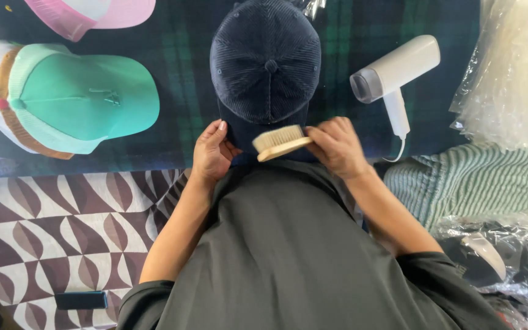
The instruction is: Using a handheld steamer and a brush to clean and shape a corduroy cap on a workspace table.
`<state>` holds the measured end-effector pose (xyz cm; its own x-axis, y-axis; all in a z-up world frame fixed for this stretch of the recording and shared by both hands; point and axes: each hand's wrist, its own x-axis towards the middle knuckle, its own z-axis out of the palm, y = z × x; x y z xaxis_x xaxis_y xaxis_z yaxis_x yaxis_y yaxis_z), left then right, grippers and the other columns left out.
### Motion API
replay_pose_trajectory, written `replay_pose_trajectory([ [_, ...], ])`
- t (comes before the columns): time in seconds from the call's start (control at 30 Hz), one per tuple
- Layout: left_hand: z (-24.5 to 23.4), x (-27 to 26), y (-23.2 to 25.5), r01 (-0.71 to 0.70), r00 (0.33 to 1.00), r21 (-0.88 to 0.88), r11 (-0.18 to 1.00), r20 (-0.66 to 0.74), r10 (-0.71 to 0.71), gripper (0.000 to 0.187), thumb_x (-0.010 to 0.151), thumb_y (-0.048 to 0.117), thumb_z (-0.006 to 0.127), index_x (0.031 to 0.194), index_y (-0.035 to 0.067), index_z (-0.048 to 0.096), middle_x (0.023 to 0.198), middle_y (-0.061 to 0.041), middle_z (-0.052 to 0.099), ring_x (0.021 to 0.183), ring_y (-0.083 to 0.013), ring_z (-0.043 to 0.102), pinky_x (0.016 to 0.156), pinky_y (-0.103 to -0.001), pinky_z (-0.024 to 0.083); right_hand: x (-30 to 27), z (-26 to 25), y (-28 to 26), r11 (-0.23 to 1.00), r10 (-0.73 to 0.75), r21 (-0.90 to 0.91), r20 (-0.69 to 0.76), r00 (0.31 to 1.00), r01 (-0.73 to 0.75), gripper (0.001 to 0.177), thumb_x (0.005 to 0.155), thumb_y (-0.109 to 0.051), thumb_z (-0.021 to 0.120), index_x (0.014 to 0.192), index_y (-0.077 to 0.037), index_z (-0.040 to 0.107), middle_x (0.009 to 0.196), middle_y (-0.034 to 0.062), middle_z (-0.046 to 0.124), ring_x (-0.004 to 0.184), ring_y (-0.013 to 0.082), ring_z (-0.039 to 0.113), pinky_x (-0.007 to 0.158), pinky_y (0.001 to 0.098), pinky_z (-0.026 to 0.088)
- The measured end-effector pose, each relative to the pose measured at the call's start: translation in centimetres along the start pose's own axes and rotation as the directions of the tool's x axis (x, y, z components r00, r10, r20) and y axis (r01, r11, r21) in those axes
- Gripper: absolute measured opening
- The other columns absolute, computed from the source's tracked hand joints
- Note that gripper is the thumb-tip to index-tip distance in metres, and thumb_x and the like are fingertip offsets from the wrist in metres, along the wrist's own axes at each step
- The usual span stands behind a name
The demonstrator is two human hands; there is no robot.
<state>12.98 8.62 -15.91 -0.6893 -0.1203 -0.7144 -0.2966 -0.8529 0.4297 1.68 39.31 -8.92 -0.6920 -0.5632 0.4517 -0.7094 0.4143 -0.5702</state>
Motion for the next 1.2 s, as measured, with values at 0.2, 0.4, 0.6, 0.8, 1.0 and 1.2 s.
replay_pose_trajectory([
  [0.2, 0.2, -0.1, 0.3, -0.006, 0.999, 0.018, 1.000, 0.039, 0.005, 0.012, 0.099, 0.021, 0.067, 0.107, 0.014, 0.073, 0.088, -0.016, 0.077, 0.069, -0.0338, 0.078, 0.062, -0.049, 0.066, -1.0, -0.6, 3.2, 0.968, 0.237, -0.074, -0.068, 0.969, -0.242, 0.027, 0.089, 0.001, 0.076, 0.114, 0.001, 0.066, 0.098, 0.0192, 0.065, 0.081, 0.0434, 0.066, 0.067, 0.0511, 0.054],
  [0.4, -0.4, 0.0, -0.1, -0.011, 0.999, 0.022, 1.000, 0.036, 0.010, 0.015, 0.101, 0.022, 0.065, 0.109, 0.012, 0.072, 0.088, -0.017, 0.077, 0.070, -0.0336, 0.078, 0.063, -0.049, 0.066, 6.9, -2.1, -6.6, 0.966, 0.124, -0.233, 0.030, 0.992, -0.113, 0.035, 0.099, -0.028, 0.073, 0.114, 0.003, 0.069, 0.086, 0.0162, 0.067, 0.075, 0.0363, 0.069, 0.066, 0.0432, 0.057],
  [0.6, -1.3, 0.8, -0.7, -0.008, 0.999, 0.005, 1.000, 0.047, 0.008, 0.016, 0.100, 0.021, 0.066, 0.112, 0.010, 0.071, 0.090, -0.018, 0.077, 0.071, -0.0332, 0.078, 0.062, -0.046, 0.066, 9.2, -2.7, -1.2, 0.883, 0.463, -0.103, 0.029, 0.886, -0.458, 0.024, 0.109, -0.029, 0.064, 0.121, -0.009, 0.069, 0.081, 0.0236, 0.067, 0.079, 0.0497, 0.067, 0.062, 0.0551, 0.049],
  [0.8, -1.1, 1.1, -0.4, -0.007, 1.000, -0.019, 1.000, 0.004, 0.007, 0.017, 0.101, 0.021, 0.064, 0.114, 0.011, 0.069, 0.091, -0.018, 0.077, 0.065, -0.0323, 0.076, 0.062, -0.048, 0.066, 8.5, -2.6, -0.7, 0.382, 0.909, 0.036, 0.167, 0.383, -0.923, 0.045, 0.110, -0.056, 0.051, 0.104, -0.015, 0.068, 0.058, 0.0032, 0.055, 0.061, 0.0200, 0.063, 0.061, 0.0408, 0.050],
  [1.0, 0.1, 0.2, 0.3, 0.002, 1.000, 0.067, 0.998, -0.025, -0.001, 0.017, 0.102, 0.020, 0.064, 0.114, 0.011, 0.071, 0.090, -0.017, 0.076, 0.063, -0.0313, 0.075, 0.060, -0.046, 0.066, 5.9, 1.1, -1.0, 0.058, 0.955, 0.509, 0.224, 0.197, -0.859, 0.039, 0.109, -0.040, 0.052, 0.099, -0.005, 0.066, 0.054, 0.0077, 0.044, 0.029, 0.0189, 0.044, 0.025, 0.0299, 0.034],
  [1.2, -0.2, 0.1, 0.1, 0.025, 0.999, 0.076, 0.997, -0.032, -0.023, 0.014, 0.101, 0.020, 0.065, 0.110, 0.012, 0.073, 0.087, -0.015, 0.077, 0.061, -0.0297, 0.075, 0.056, -0.043, 0.065, 13.1, -5.2, -5.0, 0.782, 0.623, -0.044, 0.059, 0.780, -0.621, 0.029, 0.114, -0.036, 0.054, 0.114, -0.012, 0.070, 0.073, 0.0197, 0.064, 0.069, 0.0428, 0.067, 0.057, 0.0498, 0.050],
])
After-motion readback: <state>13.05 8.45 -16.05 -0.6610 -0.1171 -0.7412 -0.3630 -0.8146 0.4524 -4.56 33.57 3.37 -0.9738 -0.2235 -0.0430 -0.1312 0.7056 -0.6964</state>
